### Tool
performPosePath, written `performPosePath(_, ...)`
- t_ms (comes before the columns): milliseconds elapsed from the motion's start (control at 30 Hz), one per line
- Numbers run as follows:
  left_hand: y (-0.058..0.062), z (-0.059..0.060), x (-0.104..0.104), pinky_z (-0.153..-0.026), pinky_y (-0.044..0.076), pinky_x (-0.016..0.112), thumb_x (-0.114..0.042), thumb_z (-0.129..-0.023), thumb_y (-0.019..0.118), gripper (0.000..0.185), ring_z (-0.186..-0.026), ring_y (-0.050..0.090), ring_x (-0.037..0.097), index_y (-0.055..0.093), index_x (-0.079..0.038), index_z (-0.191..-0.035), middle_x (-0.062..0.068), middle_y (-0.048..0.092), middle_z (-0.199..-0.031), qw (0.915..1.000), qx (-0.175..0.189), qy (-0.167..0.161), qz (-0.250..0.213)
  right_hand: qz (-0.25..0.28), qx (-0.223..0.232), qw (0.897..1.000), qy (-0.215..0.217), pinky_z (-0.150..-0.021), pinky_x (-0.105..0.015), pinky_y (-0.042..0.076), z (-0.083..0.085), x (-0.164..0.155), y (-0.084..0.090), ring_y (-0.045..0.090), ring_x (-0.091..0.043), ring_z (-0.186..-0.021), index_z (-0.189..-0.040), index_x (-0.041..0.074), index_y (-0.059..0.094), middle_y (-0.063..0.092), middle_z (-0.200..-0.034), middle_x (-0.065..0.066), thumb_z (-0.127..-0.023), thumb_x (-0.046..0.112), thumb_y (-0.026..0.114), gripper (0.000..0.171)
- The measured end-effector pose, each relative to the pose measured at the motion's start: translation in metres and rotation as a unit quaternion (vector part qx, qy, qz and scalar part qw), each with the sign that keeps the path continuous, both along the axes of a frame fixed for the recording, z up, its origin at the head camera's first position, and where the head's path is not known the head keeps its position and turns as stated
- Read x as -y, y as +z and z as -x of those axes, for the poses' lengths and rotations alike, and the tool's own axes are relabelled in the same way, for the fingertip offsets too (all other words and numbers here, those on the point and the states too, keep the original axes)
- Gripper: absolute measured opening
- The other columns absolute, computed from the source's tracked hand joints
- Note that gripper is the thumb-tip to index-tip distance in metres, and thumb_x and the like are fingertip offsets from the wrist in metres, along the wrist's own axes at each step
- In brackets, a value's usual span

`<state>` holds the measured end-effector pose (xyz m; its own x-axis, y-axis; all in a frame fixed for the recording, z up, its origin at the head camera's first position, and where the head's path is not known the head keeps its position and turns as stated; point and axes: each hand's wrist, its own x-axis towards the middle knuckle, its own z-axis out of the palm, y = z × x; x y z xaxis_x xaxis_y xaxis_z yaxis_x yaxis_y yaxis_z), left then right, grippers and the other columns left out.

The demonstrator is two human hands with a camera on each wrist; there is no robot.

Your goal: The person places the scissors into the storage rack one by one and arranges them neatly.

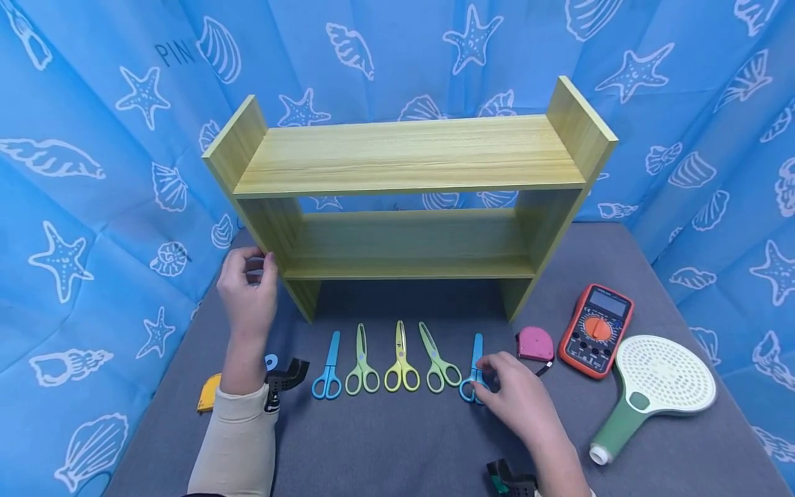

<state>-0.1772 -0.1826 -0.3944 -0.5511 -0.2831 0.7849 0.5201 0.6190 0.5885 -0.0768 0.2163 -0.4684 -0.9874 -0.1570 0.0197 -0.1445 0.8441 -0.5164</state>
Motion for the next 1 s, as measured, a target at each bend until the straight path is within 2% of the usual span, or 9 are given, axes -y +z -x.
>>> performPosePath(100, -0.001, -0.001, -0.001, -0.062, 0.053, 0.034, -0.003, -0.097, 0.067, 0.010, -0.081, 0.068, 0.030, 0.064, 0.007, -0.098, 0.019, 0.065, -0.095, 1.0000, 0.000, 0.005, -0.001, -0.023, 0.068, 0.997, -0.016, -0.067, -0.041, 0.050, 0.004, -0.003, -0.007, 0.057, -0.016, -0.075, -0.097, 0.009, 0.071, 0.062, -0.085, 0.000, -0.083, 0.016, 0.081, 0.019)
performPosePath(167, -0.002, -0.001, -0.001, -0.062, 0.052, 0.034, -0.003, -0.097, 0.067, 0.010, -0.081, 0.068, 0.030, 0.064, 0.007, -0.098, 0.019, 0.064, -0.095, 1.0000, 0.002, 0.007, 0.000, -0.034, 0.093, 0.995, -0.026, -0.063, -0.038, 0.047, 0.006, -0.004, -0.011, 0.054, -0.015, -0.071, -0.090, 0.010, 0.070, 0.060, -0.079, 0.001, -0.084, 0.015, 0.079, 0.012)
performPosePath(333, -0.003, -0.001, -0.001, -0.061, 0.053, 0.036, -0.002, -0.096, 0.067, 0.008, -0.080, 0.068, 0.030, 0.064, 0.006, -0.097, 0.018, 0.065, -0.095, 1.0000, 0.001, 0.007, 0.000, -0.019, 0.105, 0.994, -0.038, -0.058, -0.033, 0.042, 0.005, -0.006, -0.013, 0.052, -0.014, -0.064, -0.080, 0.011, 0.069, 0.058, -0.070, 0.003, -0.083, 0.012, 0.077, 0.008)
performPosePath(433, -0.002, -0.001, -0.002, -0.061, 0.053, 0.037, -0.002, -0.097, 0.067, 0.008, -0.080, 0.068, 0.030, 0.064, 0.005, -0.099, 0.018, 0.064, -0.095, 0.9999, 0.001, 0.006, 0.010, 0.010, 0.110, 0.993, -0.036, -0.057, -0.030, 0.044, 0.001, -0.011, -0.004, 0.054, -0.014, -0.064, -0.080, 0.010, 0.070, 0.060, -0.069, 0.004, -0.082, 0.011, 0.077, 0.008)
performPosePath(567, -0.001, -0.001, -0.002, -0.060, 0.052, 0.038, -0.001, -0.097, 0.067, 0.008, -0.080, 0.067, 0.029, 0.064, 0.006, -0.098, 0.019, 0.064, -0.094, 0.9999, -0.001, 0.005, 0.013, 0.037, 0.114, 0.992, -0.038, -0.057, -0.026, 0.047, -0.006, -0.022, 0.024, 0.057, -0.014, -0.067, -0.086, 0.009, 0.073, 0.063, -0.072, 0.003, -0.084, 0.012, 0.078, 0.006)
performPosePath(667, 0.000, 0.000, -0.001, -0.061, 0.051, 0.033, 0.000, -0.096, 0.067, 0.008, -0.079, 0.067, 0.030, 0.063, 0.008, -0.097, 0.019, 0.063, -0.094, 0.9999, -0.005, 0.006, 0.009, 0.044, 0.084, 0.995, -0.035, -0.059, -0.026, 0.049, -0.013, -0.028, 0.050, 0.058, -0.013, -0.067, -0.089, 0.008, 0.074, 0.064, -0.074, 0.003, -0.085, 0.011, 0.078, 0.007)
performPosePath(800, 0.001, 0.000, -0.001, -0.062, 0.049, 0.029, -0.001, -0.096, 0.067, 0.009, -0.079, 0.067, 0.031, 0.064, 0.007, -0.098, 0.019, 0.064, -0.094, 0.9999, -0.007, 0.007, 0.010, 0.071, -0.006, 0.997, -0.013, -0.059, -0.023, 0.050, -0.020, -0.032, 0.081, 0.058, -0.009, -0.063, -0.088, 0.009, 0.074, 0.063, -0.072, 0.006, -0.082, 0.004, 0.081, 0.010)
performPosePath(900, 0.002, -0.001, 0.000, -0.062, 0.050, 0.031, -0.002, -0.096, 0.068, 0.009, -0.080, 0.067, 0.031, 0.065, 0.005, -0.099, 0.018, 0.064, -0.095, 0.9999, -0.003, 0.006, 0.011, 0.097, -0.072, 0.993, 0.017, -0.059, -0.019, 0.048, -0.022, -0.035, 0.103, 0.058, -0.007, -0.063, -0.086, 0.012, 0.074, 0.063, -0.071, 0.009, -0.079, -0.002, 0.081, 0.017)
performPosePath(1000, 0.001, -0.002, 0.000, -0.062, 0.051, 0.034, -0.003, -0.096, 0.068, 0.009, -0.080, 0.067, 0.031, 0.065, 0.005, -0.099, 0.018, 0.065, -0.095, 1.0000, 0.000, 0.003, 0.009, 0.121, -0.106, 0.986, 0.043, -0.058, -0.018, 0.047, -0.022, -0.036, 0.127, 0.059, -0.008, -0.063, -0.087, 0.015, 0.074, 0.064, -0.072, 0.009, -0.078, -0.005, 0.081, 0.023)
